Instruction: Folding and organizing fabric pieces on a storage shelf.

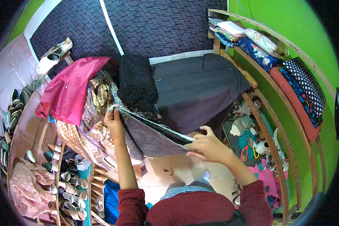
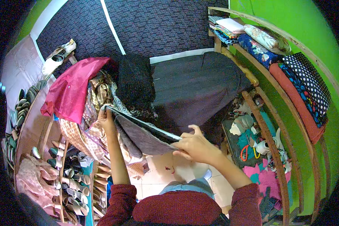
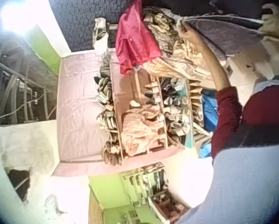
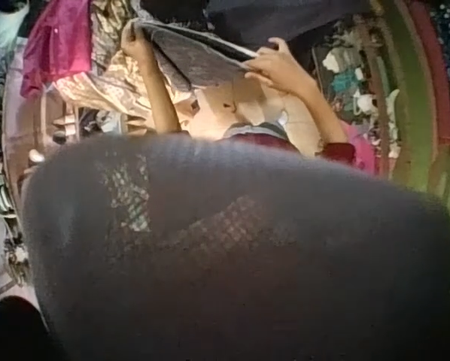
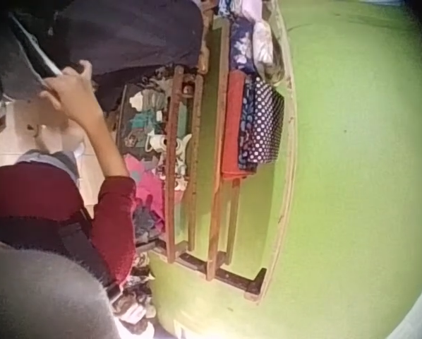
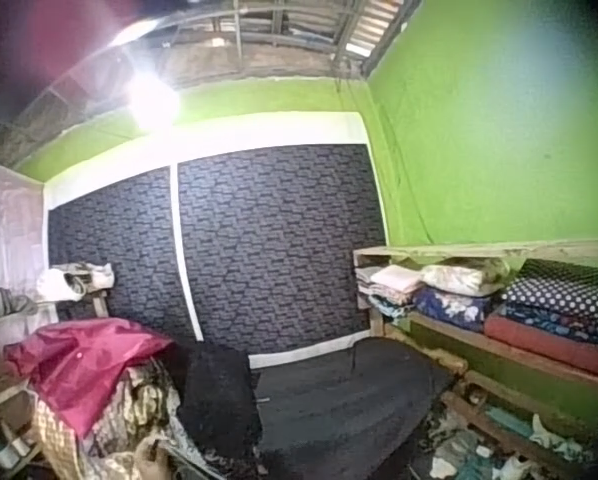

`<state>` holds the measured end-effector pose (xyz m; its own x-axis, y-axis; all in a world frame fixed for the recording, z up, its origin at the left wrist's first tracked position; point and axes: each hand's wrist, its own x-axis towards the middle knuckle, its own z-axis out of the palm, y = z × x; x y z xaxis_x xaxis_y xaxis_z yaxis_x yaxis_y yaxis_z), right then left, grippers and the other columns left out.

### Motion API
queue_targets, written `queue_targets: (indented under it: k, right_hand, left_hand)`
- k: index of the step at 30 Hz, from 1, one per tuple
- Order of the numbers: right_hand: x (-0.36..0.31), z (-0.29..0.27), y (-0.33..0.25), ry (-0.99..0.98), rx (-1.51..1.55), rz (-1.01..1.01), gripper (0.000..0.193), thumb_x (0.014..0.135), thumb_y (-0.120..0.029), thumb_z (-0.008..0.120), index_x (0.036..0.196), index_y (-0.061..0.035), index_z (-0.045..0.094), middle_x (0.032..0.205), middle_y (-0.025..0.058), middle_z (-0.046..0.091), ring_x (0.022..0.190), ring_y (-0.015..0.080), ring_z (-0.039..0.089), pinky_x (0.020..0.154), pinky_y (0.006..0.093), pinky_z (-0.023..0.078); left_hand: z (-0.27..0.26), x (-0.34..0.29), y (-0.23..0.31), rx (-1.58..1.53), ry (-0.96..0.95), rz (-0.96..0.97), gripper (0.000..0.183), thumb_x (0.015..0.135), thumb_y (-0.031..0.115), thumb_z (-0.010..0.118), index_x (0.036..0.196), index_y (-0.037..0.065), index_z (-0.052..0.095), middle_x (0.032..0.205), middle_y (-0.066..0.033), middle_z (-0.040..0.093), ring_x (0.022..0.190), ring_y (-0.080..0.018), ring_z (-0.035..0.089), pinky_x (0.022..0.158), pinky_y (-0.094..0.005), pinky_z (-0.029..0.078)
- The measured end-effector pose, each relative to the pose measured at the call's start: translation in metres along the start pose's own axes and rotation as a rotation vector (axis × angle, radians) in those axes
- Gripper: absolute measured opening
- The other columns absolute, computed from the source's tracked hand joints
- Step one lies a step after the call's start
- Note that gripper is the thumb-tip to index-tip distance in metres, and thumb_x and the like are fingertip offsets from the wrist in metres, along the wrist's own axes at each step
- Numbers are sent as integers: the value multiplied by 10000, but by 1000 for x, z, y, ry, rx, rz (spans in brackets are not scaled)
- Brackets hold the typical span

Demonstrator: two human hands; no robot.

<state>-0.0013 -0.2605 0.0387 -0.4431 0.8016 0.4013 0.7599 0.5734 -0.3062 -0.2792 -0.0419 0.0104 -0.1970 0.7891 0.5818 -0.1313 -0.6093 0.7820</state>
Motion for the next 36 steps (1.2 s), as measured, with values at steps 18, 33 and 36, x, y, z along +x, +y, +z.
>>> queue_targets:
  k: [18,33,36]
  right_hand:
    - [-14,10,27,191,-36,66,285,623,-304,735,791,-90,652,993,54,557,984,251,460,886,451,299]
    - [-1,-56,74,646,673,421,461,662,17,733,1050,-43,490,715,-13,569,676,48,545,581,203,417]
    - [4,-75,73,771,953,313,754,682,31,715,1317,-52,316,810,15,626,744,61,563,662,204,438]
  left_hand:
    - [23,5,14,-60,-92,-21,148,874,101,557,948,-15,610,872,-23,620,765,-77,544,708,-205,415]
    - [33,27,13,81,-506,-168,182,845,214,622,804,37,609,673,87,510,573,13,378,506,-166,273]
    - [47,30,29,-76,-641,-389,150,846,173,612,775,41,605,635,94,471,557,6,350,491,-190,258]
